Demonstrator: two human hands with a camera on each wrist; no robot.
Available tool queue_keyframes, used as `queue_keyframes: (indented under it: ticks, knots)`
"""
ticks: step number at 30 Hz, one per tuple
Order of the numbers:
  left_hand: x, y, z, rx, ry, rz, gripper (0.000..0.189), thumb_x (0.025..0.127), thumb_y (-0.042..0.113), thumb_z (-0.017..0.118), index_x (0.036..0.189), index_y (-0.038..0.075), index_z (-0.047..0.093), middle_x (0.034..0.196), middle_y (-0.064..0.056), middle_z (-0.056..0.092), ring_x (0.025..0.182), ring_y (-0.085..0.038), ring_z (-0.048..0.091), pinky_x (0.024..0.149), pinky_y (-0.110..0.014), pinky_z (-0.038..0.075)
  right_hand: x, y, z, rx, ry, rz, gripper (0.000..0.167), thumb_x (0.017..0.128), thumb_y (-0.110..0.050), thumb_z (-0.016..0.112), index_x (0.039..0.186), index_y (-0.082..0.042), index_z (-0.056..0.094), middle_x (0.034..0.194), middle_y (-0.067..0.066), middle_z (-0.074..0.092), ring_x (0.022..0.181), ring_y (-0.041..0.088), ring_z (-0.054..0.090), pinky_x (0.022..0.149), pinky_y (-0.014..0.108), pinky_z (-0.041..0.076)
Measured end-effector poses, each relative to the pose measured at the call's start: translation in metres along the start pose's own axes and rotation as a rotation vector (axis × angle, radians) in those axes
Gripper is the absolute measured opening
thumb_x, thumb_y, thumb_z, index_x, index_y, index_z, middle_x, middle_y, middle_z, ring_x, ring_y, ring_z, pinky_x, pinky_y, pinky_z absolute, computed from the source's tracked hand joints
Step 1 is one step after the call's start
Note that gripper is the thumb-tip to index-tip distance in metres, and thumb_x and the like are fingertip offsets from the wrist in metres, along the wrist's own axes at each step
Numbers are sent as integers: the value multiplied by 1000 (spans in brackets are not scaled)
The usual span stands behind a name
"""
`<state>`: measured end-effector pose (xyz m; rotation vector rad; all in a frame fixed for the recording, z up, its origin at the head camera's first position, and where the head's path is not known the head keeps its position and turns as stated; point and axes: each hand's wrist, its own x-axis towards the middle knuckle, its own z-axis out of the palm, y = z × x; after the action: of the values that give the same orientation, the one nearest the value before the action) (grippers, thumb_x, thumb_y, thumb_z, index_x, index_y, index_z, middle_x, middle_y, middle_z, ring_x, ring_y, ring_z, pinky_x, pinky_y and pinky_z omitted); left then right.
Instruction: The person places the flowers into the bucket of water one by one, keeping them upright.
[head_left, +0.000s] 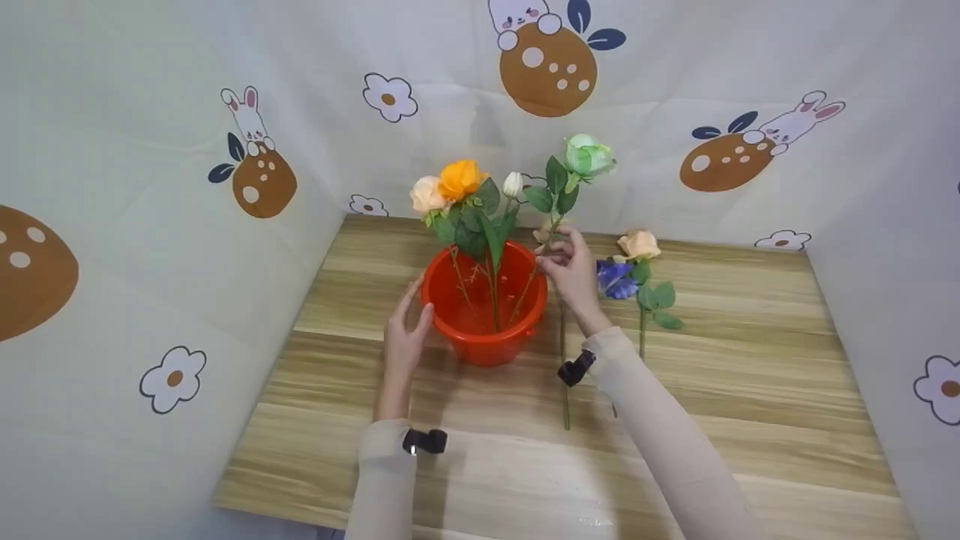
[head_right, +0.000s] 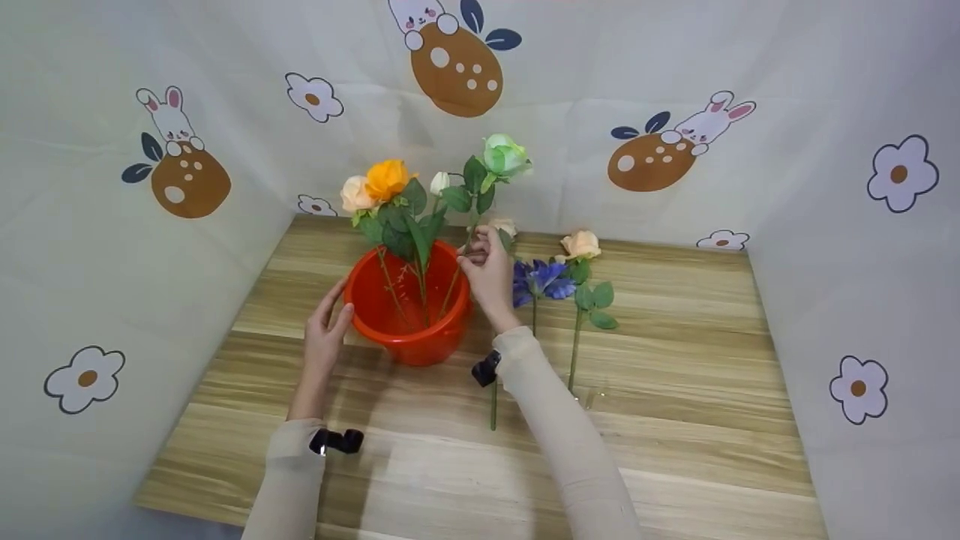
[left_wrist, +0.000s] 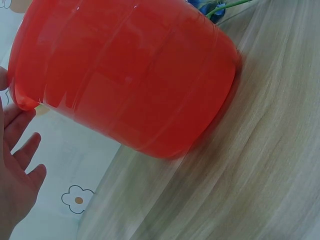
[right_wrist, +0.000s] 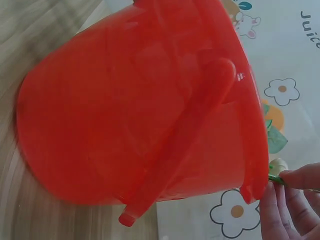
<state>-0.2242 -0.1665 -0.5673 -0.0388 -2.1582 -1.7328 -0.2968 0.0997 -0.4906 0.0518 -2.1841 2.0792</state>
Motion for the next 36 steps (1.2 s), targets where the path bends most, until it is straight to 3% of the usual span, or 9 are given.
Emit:
queue_keyframes:
  ticks: [3,7,13,17,20,28,36]
  knots:
    - [0,0,0,-8,-7,-12,48,98,11,62,145,8,52,151,-14,50,149,-33,34,127,-45,22,0,1,1,-15,0,13,37,88,7,67,123,4,55,96,17,68,74,6,65,72,23,61]
    - [0,5,-1,-3,-18,-36,48,98,9,60,145,5,50,153,-15,47,149,-37,32,127,-48,20,2,2,2,-60,-7,4,27,91,2,67,116,6,59,101,21,70,79,9,66,73,27,63]
    - [-5,34,-3,22,-22,-31,47,97,5,61,142,-2,51,150,-19,49,146,-40,35,125,-49,25,5,6,2,-214,7,-36,33,85,3,71,117,6,62,107,23,73,90,25,72,77,21,59]
    - [-7,40,-3,16,-12,-21,47,96,2,60,141,-4,51,148,-22,50,145,-43,36,124,-51,26,7,8,3,-249,12,-50,32,85,1,73,116,6,63,103,23,74,94,30,71,83,27,60]
    - [-6,38,-4,16,-15,-21,47,96,3,61,142,-3,52,148,-20,50,146,-40,37,125,-49,25,9,10,4,-260,18,-40,25,87,-2,74,110,5,66,102,22,73,93,29,70,83,28,59]
    - [-1,6,-1,6,4,-53,48,97,8,62,144,8,53,152,-12,50,149,-34,34,127,-47,21,13,16,10,-309,-35,-47,23,85,0,73,107,7,67,103,23,72,94,33,70,83,32,59]
    - [0,2,-1,37,22,-21,46,97,14,64,142,12,56,149,-9,54,147,-32,38,126,-46,25,17,16,13,-360,-54,-26,29,86,-5,76,112,3,70,107,22,71,95,32,68,85,37,58]
